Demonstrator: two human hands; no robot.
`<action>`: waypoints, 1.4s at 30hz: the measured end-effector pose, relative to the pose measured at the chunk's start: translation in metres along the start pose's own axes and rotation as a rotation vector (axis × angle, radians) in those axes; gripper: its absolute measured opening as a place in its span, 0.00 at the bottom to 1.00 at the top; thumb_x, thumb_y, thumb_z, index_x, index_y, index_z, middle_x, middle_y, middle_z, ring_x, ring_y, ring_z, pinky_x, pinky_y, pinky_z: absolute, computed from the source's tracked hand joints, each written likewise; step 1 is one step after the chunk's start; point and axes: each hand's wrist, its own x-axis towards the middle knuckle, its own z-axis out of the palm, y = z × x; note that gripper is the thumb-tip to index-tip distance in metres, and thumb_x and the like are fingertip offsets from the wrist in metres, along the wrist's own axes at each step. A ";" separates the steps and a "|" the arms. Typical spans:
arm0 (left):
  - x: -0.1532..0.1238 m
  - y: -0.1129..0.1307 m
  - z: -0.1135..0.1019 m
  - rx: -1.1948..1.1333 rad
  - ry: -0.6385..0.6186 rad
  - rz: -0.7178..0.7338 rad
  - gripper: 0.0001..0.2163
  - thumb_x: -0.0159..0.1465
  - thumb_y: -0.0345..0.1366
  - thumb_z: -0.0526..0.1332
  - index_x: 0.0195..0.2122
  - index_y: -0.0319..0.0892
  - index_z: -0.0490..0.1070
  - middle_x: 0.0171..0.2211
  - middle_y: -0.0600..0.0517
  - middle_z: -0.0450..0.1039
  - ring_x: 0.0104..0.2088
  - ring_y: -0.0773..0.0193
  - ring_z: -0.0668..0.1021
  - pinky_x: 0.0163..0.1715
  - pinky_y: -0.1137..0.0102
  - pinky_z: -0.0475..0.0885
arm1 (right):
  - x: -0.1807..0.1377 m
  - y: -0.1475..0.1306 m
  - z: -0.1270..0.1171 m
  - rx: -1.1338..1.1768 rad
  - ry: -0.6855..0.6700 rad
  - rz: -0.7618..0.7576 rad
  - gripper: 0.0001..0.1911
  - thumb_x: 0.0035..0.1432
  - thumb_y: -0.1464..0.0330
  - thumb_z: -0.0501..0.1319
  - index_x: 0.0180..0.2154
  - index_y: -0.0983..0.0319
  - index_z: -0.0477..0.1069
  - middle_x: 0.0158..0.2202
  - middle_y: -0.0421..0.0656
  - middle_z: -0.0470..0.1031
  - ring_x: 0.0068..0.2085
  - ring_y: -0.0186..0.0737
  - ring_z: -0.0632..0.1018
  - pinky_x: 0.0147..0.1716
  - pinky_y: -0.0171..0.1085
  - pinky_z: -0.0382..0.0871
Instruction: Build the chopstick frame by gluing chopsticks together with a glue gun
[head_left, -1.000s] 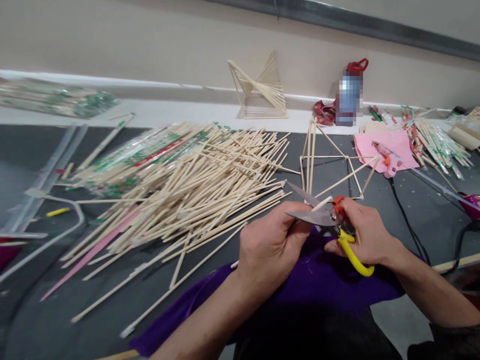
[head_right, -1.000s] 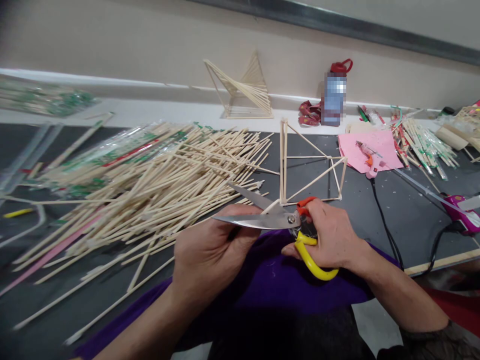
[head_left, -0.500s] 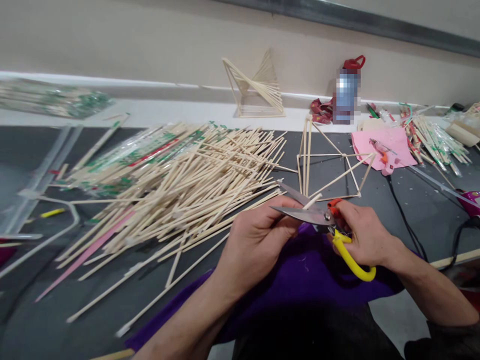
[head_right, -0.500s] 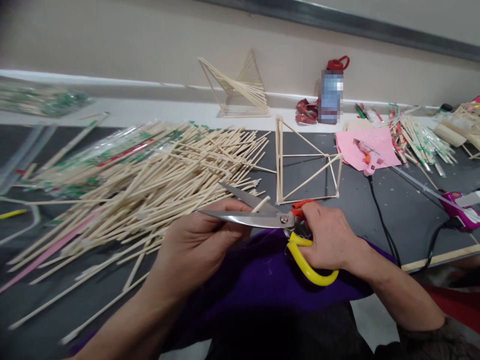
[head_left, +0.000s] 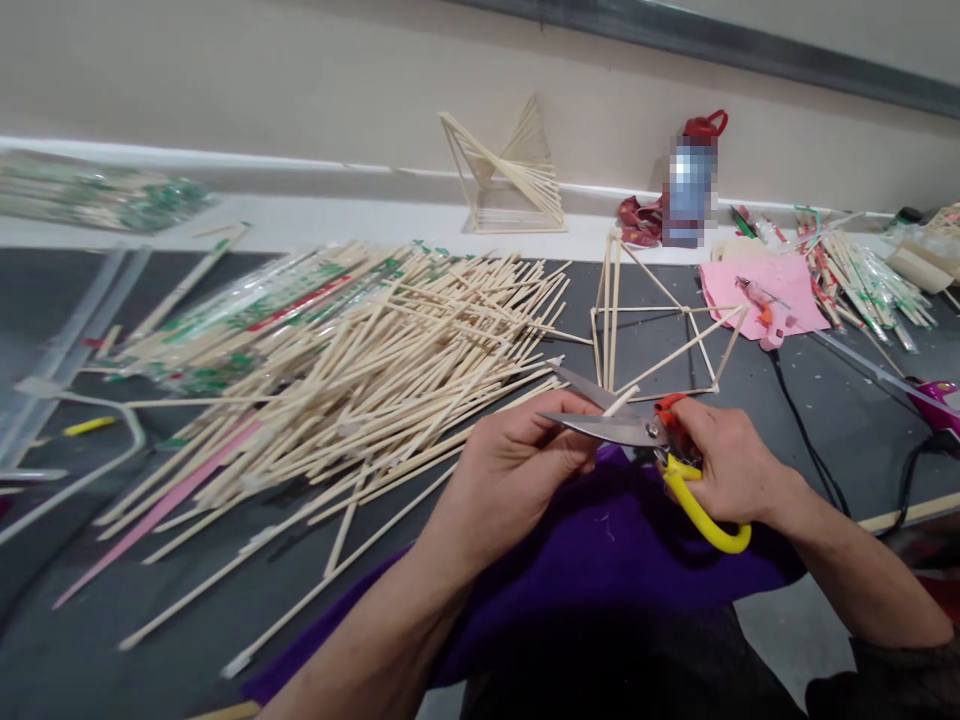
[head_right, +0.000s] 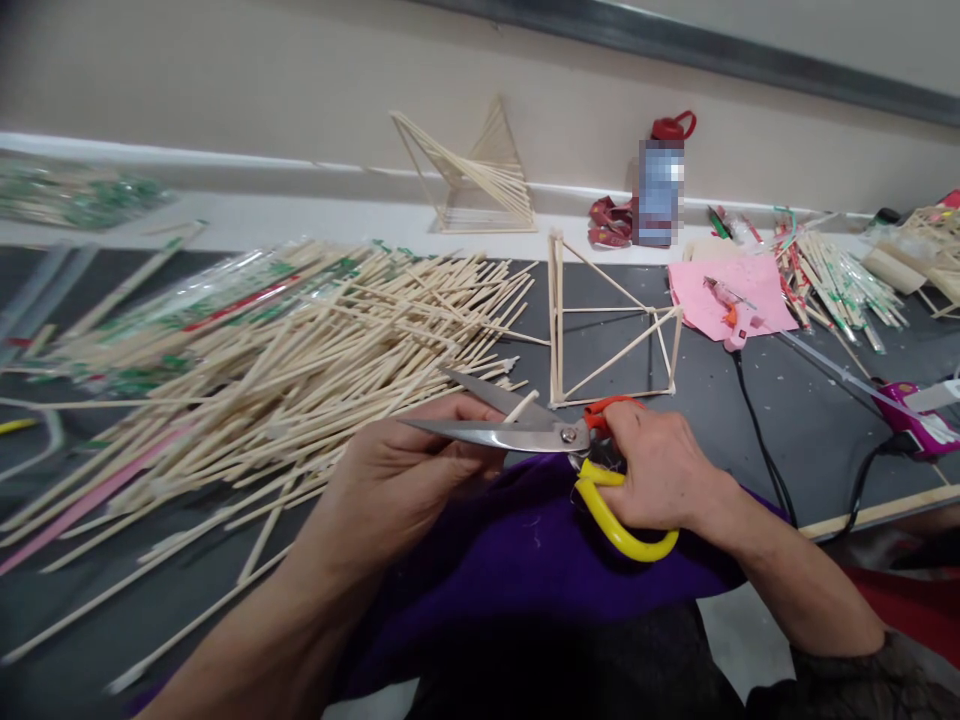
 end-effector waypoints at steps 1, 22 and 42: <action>0.000 0.000 0.001 0.007 0.011 0.001 0.04 0.55 0.31 0.61 0.25 0.42 0.73 0.17 0.56 0.69 0.18 0.71 0.68 0.16 0.76 0.61 | 0.000 0.001 0.000 -0.008 0.007 0.001 0.12 0.46 0.64 0.57 0.35 0.60 0.63 0.24 0.38 0.65 0.24 0.33 0.61 0.26 0.34 0.53; -0.012 -0.004 0.005 0.449 0.109 0.324 0.08 0.61 0.28 0.57 0.33 0.46 0.75 0.27 0.57 0.79 0.24 0.67 0.78 0.28 0.73 0.73 | 0.002 0.004 0.007 0.050 0.076 -0.093 0.28 0.54 0.44 0.60 0.41 0.61 0.64 0.34 0.43 0.71 0.30 0.36 0.69 0.31 0.36 0.61; -0.008 -0.006 0.006 0.302 0.103 0.222 0.06 0.59 0.30 0.58 0.30 0.44 0.74 0.27 0.54 0.78 0.24 0.66 0.76 0.24 0.73 0.71 | -0.001 -0.001 0.003 0.008 0.041 -0.011 0.11 0.49 0.63 0.57 0.35 0.60 0.64 0.24 0.37 0.64 0.22 0.32 0.59 0.24 0.33 0.52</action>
